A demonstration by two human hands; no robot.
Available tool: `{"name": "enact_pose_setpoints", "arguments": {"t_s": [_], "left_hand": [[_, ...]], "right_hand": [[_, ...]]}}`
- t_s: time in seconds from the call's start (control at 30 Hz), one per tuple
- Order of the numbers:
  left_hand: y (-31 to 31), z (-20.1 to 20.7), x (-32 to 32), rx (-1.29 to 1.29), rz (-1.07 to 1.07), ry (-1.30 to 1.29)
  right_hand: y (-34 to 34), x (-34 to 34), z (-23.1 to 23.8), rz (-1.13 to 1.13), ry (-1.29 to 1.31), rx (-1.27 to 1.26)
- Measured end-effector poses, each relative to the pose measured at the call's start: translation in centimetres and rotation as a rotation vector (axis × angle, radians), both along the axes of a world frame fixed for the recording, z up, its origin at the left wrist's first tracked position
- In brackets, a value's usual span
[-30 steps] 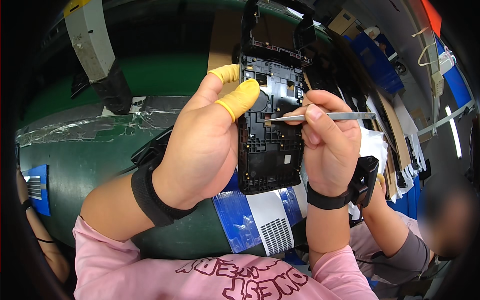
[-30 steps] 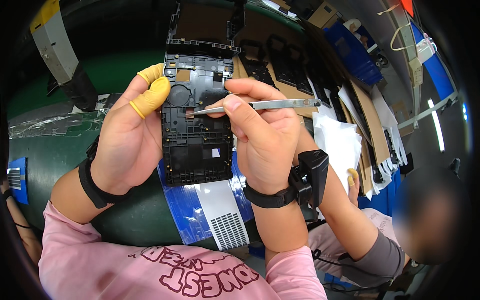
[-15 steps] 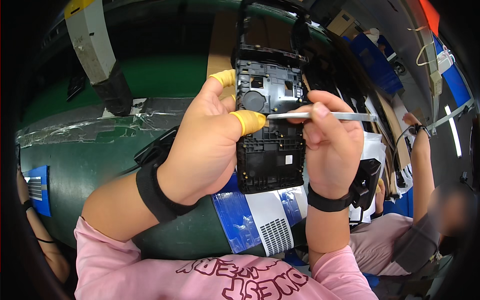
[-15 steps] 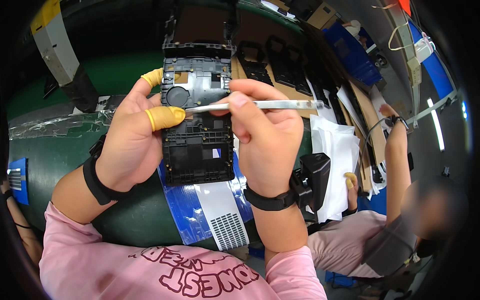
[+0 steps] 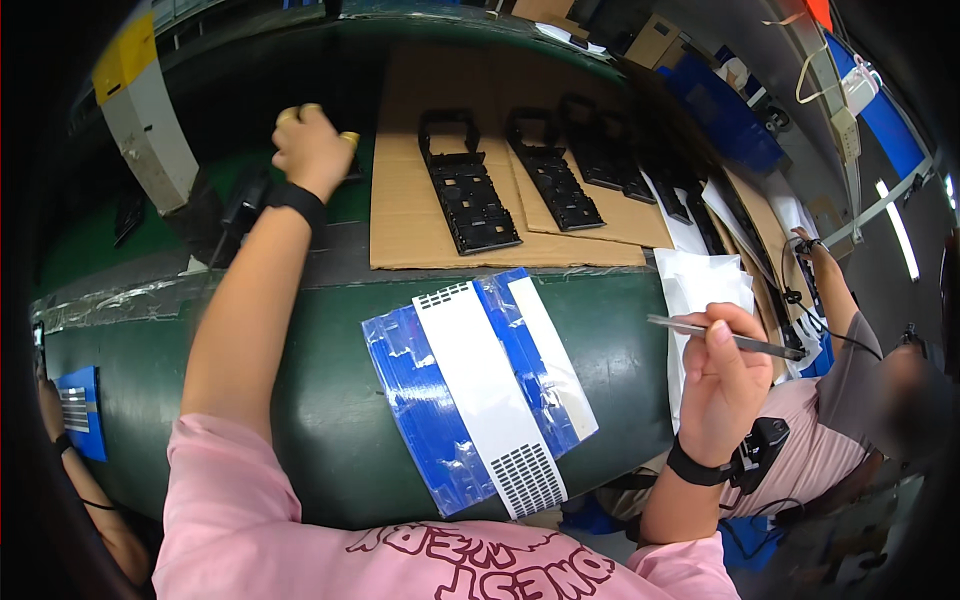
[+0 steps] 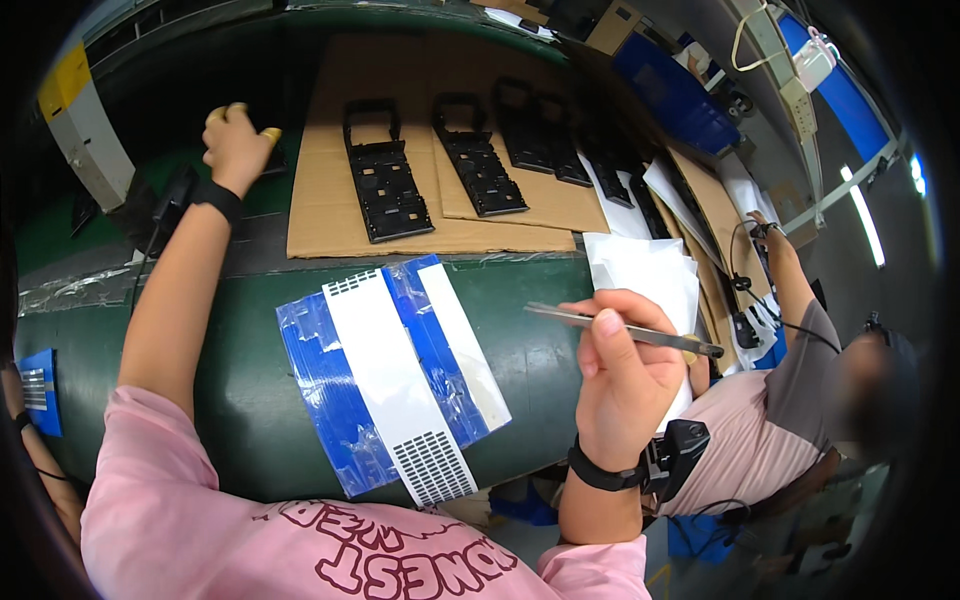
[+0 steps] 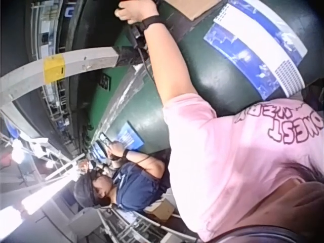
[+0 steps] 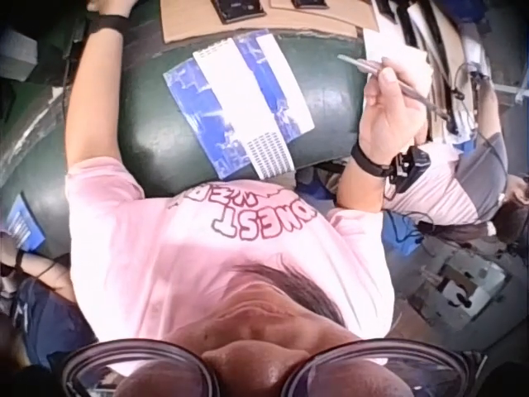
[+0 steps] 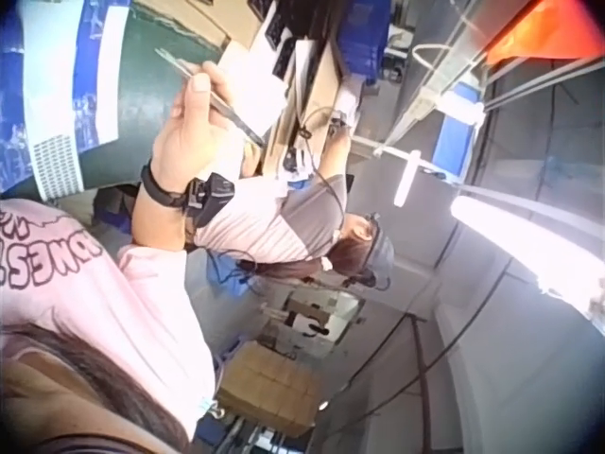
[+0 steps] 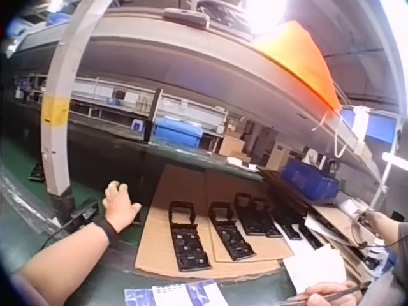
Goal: Using tweezers and a precision tool to assemble and adjust components inside an electronic device housing on a factory assembly line.
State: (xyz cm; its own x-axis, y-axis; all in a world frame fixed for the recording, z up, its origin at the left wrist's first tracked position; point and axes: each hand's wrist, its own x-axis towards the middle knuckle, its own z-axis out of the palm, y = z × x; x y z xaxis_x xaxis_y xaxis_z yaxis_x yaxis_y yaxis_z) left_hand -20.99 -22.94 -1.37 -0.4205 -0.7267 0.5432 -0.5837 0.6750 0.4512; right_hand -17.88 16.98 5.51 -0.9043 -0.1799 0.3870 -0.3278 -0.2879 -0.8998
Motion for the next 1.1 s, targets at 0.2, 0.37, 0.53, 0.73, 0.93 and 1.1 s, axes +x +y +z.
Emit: {"name": "enact_pose_setpoints", "arguments": {"t_s": [0.2, 0.37, 0.53, 0.73, 0.93, 1.1], "left_hand": [[9.6, -2.4, -2.3, 0.013, -0.530, -0.369], [6.6, -2.1, -1.9, 0.343, -0.586, 0.078], [6.0, 0.3, 1.9, 1.137, -0.726, 0.471], [5.7, 0.7, 4.7, 1.528, -0.780, 0.656], [5.9, 2.1, 5.2, 1.449, -0.859, 0.637], [6.8, 2.8, 5.2, 1.335, -0.901, 0.738]], "right_hand": [[-2.2, -0.8, -0.9, 0.167, -0.126, 0.119], [-6.7, -2.0, -2.5, 0.281, -0.206, 0.146], [-9.6, -4.1, -5.7, 0.470, -0.429, 0.104], [-11.4, -5.2, -9.8, 0.507, -0.481, 0.087], [-12.3, -5.7, -10.6, 0.436, -0.410, 0.120], [-12.5, -5.4, -10.3, 0.449, -0.452, 0.157]]}}
